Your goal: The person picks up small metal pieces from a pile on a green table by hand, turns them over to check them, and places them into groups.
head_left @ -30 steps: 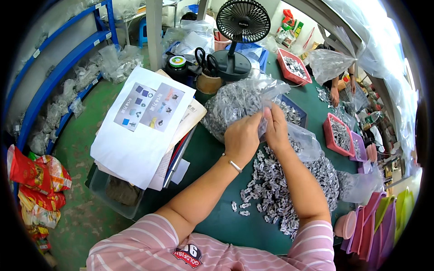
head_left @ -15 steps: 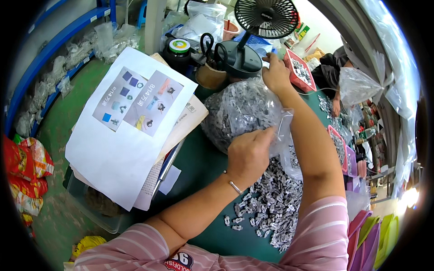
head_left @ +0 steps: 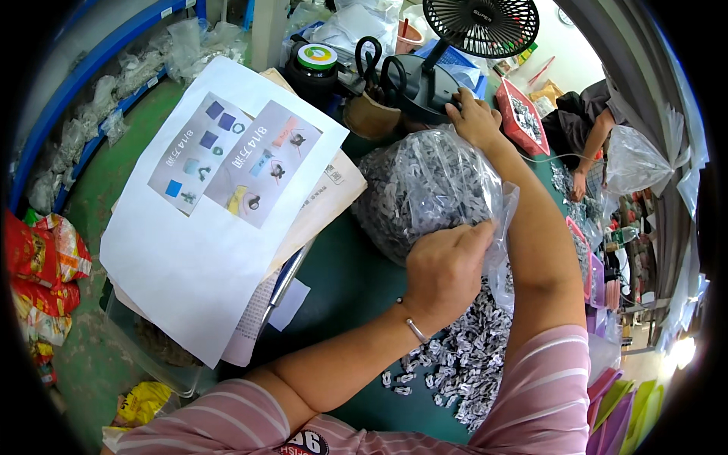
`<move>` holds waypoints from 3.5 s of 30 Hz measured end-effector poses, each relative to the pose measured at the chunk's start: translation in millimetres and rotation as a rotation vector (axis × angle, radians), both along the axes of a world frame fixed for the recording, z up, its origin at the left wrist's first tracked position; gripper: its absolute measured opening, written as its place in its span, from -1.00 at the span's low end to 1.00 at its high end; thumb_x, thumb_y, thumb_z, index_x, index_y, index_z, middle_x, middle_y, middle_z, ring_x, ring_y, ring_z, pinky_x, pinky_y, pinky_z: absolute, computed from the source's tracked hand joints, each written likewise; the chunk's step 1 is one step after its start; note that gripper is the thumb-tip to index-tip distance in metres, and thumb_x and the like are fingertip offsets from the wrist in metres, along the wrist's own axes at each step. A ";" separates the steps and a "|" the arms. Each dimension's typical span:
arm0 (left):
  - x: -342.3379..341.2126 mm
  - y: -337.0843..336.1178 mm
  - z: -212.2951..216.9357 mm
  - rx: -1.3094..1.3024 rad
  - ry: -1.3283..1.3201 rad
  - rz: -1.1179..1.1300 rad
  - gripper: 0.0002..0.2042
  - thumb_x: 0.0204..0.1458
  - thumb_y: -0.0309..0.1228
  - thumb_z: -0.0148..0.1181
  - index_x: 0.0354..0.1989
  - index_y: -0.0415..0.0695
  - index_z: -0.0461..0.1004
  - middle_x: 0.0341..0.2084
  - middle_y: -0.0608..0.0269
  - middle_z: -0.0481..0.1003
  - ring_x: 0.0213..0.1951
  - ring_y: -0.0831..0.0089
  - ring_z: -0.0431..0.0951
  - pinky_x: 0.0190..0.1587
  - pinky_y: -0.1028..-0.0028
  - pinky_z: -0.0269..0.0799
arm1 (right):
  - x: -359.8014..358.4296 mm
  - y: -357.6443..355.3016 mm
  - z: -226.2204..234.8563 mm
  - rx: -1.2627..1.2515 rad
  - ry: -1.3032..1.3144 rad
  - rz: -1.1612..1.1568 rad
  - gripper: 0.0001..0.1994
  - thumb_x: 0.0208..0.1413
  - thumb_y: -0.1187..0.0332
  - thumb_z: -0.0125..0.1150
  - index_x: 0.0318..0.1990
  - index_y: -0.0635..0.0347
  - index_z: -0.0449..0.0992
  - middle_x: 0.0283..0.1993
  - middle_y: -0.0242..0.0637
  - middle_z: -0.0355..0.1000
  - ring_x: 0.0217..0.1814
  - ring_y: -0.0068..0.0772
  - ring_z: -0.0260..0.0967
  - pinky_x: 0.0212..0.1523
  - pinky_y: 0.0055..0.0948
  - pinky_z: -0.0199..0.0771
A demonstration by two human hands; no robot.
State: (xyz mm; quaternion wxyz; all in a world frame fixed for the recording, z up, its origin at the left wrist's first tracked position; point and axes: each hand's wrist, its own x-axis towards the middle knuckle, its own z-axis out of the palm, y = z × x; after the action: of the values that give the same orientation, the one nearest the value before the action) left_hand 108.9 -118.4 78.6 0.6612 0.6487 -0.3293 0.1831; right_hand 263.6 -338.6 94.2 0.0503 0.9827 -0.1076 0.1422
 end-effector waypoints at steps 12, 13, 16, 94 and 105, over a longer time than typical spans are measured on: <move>-0.1 -0.4 0.3 -0.026 -0.021 0.028 -0.86 -0.07 -0.55 0.05 -0.30 -0.21 0.45 -0.58 0.14 0.45 -0.53 0.21 0.47 -0.50 0.33 0.33 | -7.5 14.4 4.4 -0.137 0.067 -0.001 -0.45 0.11 -0.06 -0.17 0.13 0.12 0.16 -0.03 -0.05 0.36 0.17 -0.08 0.15 0.14 0.16 -0.13; 0.6 -1.0 -0.4 -0.027 -0.012 0.023 -0.86 -0.07 -0.55 0.05 -0.30 -0.21 0.45 -0.58 0.14 0.45 -0.53 0.21 0.47 -0.50 0.33 0.33 | -6.4 14.8 5.5 -0.128 0.070 0.003 -0.45 0.11 -0.06 -0.17 0.13 0.13 0.16 -0.01 -0.06 0.36 0.17 -0.08 0.15 0.15 0.16 -0.13; -0.2 0.2 0.3 -0.023 0.005 0.008 -0.85 -0.07 -0.55 0.05 -0.29 -0.21 0.45 -0.58 0.15 0.45 -0.52 0.21 0.48 -0.49 0.33 0.34 | -7.3 15.2 6.1 -0.110 0.073 0.005 -0.45 0.11 -0.06 -0.17 0.13 0.14 0.16 0.00 -0.07 0.35 0.18 -0.08 0.14 0.15 0.16 -0.14; -133.3 107.6 -61.8 0.766 0.986 -1.049 -0.82 0.04 -0.47 0.09 -0.24 -0.33 0.41 -0.48 0.16 0.48 -0.48 0.52 0.51 -0.47 0.62 0.43 | -444.5 235.5 -84.8 0.660 -0.566 0.058 -0.84 -0.25 0.57 0.23 -0.44 0.22 0.43 -0.41 -0.25 0.36 -0.36 -0.19 0.31 -0.34 -0.35 0.33; -136.7 111.3 -53.4 0.363 0.624 -1.057 -0.88 -0.06 -0.64 0.14 -0.32 -0.36 0.44 -0.32 0.19 0.42 -0.35 0.51 0.47 -0.28 0.58 0.47 | -447.1 237.9 -90.5 1.599 -0.636 -0.032 -0.88 -0.05 0.60 0.14 -0.30 0.33 0.50 -0.31 -0.25 0.40 -0.35 -0.54 0.37 -0.36 -0.61 0.39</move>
State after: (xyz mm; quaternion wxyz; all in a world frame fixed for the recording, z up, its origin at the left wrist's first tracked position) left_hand -27.9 -7.1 25.2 0.6065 0.5233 -0.4225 -0.4241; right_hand -183.5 -100.7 3.7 -0.6876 0.6348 -0.1981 0.2916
